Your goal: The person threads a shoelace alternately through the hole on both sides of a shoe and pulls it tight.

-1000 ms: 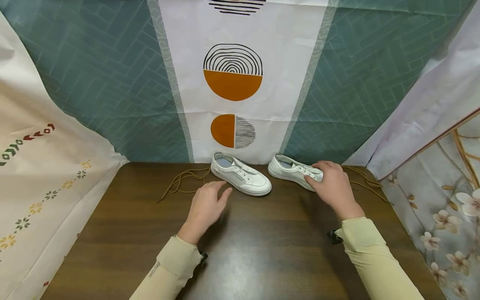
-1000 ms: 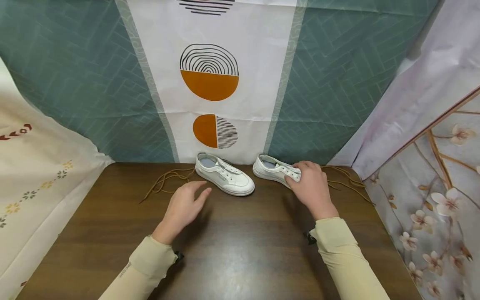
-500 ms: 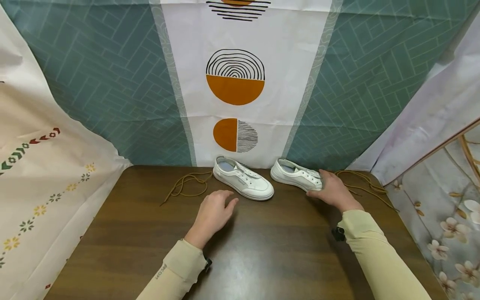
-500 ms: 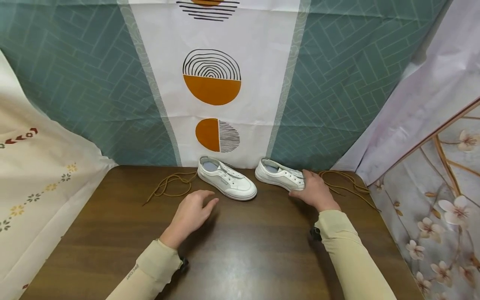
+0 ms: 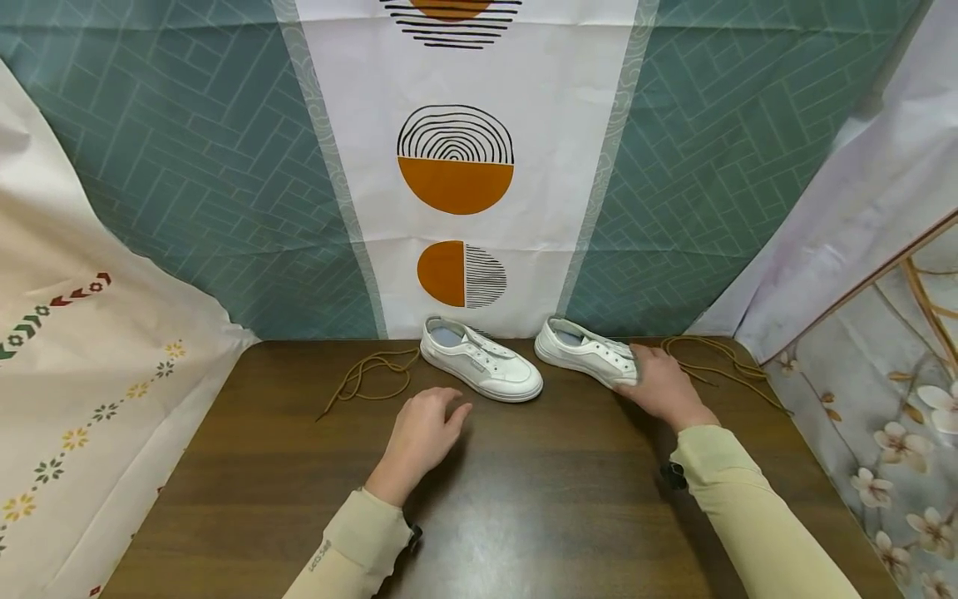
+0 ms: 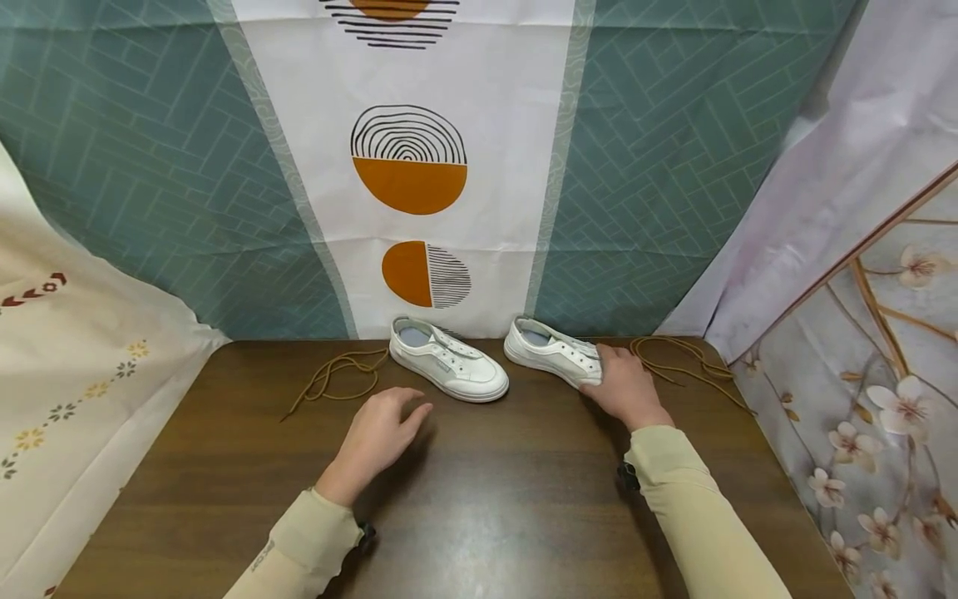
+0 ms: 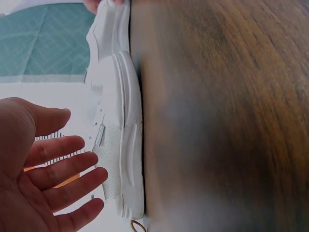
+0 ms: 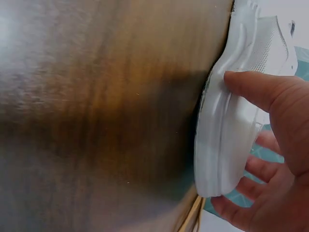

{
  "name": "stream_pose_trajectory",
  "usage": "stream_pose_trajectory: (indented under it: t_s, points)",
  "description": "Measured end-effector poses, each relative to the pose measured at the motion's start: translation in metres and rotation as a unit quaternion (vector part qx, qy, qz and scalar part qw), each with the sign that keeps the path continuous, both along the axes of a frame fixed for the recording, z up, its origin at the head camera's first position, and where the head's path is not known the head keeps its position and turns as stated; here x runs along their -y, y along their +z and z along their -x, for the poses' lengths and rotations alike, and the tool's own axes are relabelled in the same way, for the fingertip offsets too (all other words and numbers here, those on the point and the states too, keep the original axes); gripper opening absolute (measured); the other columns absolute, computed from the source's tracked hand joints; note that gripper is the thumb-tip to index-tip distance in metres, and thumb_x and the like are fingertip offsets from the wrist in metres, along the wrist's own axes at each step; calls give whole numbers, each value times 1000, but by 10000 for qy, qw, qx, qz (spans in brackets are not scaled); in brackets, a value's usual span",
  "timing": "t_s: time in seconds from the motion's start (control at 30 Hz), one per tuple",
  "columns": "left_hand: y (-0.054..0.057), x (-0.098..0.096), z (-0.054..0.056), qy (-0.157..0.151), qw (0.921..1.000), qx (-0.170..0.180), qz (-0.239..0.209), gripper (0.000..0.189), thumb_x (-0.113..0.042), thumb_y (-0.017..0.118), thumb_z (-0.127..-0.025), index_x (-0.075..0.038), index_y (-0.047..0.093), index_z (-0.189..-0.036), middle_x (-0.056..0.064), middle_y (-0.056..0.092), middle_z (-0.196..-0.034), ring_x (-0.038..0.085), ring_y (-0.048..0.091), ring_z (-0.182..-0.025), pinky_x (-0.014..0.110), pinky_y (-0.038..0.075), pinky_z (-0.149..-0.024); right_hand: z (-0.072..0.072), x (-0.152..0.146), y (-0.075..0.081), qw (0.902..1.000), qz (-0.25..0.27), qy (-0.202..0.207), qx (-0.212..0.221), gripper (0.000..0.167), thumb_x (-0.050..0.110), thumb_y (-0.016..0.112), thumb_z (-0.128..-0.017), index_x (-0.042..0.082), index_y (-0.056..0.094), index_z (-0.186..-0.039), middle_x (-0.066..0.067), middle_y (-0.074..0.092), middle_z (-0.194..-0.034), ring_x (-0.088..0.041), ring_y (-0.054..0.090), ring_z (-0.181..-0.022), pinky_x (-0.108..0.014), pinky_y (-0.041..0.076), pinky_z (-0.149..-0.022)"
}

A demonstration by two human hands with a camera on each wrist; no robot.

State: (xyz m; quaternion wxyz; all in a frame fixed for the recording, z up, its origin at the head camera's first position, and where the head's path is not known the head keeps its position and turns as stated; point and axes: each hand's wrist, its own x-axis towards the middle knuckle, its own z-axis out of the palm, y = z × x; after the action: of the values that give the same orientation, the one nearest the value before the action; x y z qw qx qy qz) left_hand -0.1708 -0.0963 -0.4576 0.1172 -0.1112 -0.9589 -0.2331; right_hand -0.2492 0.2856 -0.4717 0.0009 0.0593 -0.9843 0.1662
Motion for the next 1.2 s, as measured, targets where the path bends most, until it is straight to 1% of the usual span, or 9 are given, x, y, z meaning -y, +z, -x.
stream_pose_trajectory:
  t_s: [0.07, 0.13, 0.3, 0.43, 0.53, 0.67, 0.77, 0.93, 1.2]
  points:
    - [0, 0, -1, 9, 10000, 22, -14, 28, -34, 62, -88, -12, 70, -102, 2, 70, -99, 21, 66, -93, 39, 52, -80, -5, 1, 0, 9999, -89, -76, -22, 92, 45, 72, -75, -6, 31, -140, -32, 42, -130, -50, 39, -117, -63, 37, -92]
    - [0, 1, -3, 22, 10000, 13, -29, 28, -34, 62, -88, -12, 70, -102, 2, 70, -99, 21, 66, -93, 39, 52, -80, -10, 3, -1, 9998, -131, -125, -62, 94, 49, 72, -73, -7, 34, -138, -32, 44, -127, -50, 40, -114, -62, 39, -90]
    - [-2, 2, -5, 75, 10000, -8, -20, 27, -34, 63, -87, -12, 71, -102, 2, 71, -98, 21, 67, -92, 39, 52, -78, -24, 8, -6, 9996, 98, -195, -199, 83, 51, 74, -71, -4, 48, -127, -24, 53, -115, -40, 49, -103, -56, 44, -83]
    - [-5, 3, -7, 63, 10000, -8, -21, 27, -32, 64, -87, -11, 71, -102, 2, 71, -98, 22, 67, -92, 40, 52, -78, -34, 12, -8, 9989, 372, -210, -199, 76, 47, 76, -70, -5, 50, -119, -20, 58, -107, -34, 57, -94, -51, 46, -79]
    - [-8, 4, -9, 78, 10000, 29, -23, 27, -33, 64, -87, -11, 71, -102, 2, 71, -98, 22, 67, -92, 40, 52, -78, -41, 15, -7, 9988, 372, -238, -197, 71, 47, 77, -69, -4, 52, -113, -18, 62, -101, -31, 59, -87, -48, 48, -74]
    - [-11, 6, -10, 88, 9999, 71, 2, 28, -35, 63, -88, -12, 71, -102, 1, 71, -99, 21, 66, -93, 39, 52, -78, -49, 18, -6, 9990, 264, -269, -238, 69, 49, 78, -66, 0, 55, -109, -13, 63, -96, -27, 60, -82, -46, 48, -70]
    - [-13, 8, -9, 76, 9999, 101, 36, 29, -36, 62, -88, -13, 70, -103, 1, 70, -100, 21, 66, -94, 39, 52, -79, -54, 19, -6, 9991, 258, -202, -272, 69, 49, 79, -65, 1, 57, -110, -11, 65, -96, -26, 60, -81, -45, 48, -70]
    - [-14, 13, -9, 119, 9997, 182, 83, 27, -35, 63, -88, -14, 71, -102, 1, 70, -100, 21, 66, -95, 39, 52, -80, -61, 18, -6, 9990, 256, -111, -344, 75, 50, 79, -63, 2, 56, -116, -12, 66, -100, -26, 61, -85, -46, 49, -73]
    - [-15, 12, -8, 106, 9996, 240, 91, 29, -36, 62, -88, -12, 70, -103, 3, 70, -101, 22, 65, -96, 40, 52, -81, -67, 16, -6, 9992, 146, -136, -338, 77, 54, 78, -63, 2, 57, -116, -10, 66, -100, -25, 62, -85, -45, 49, -72]
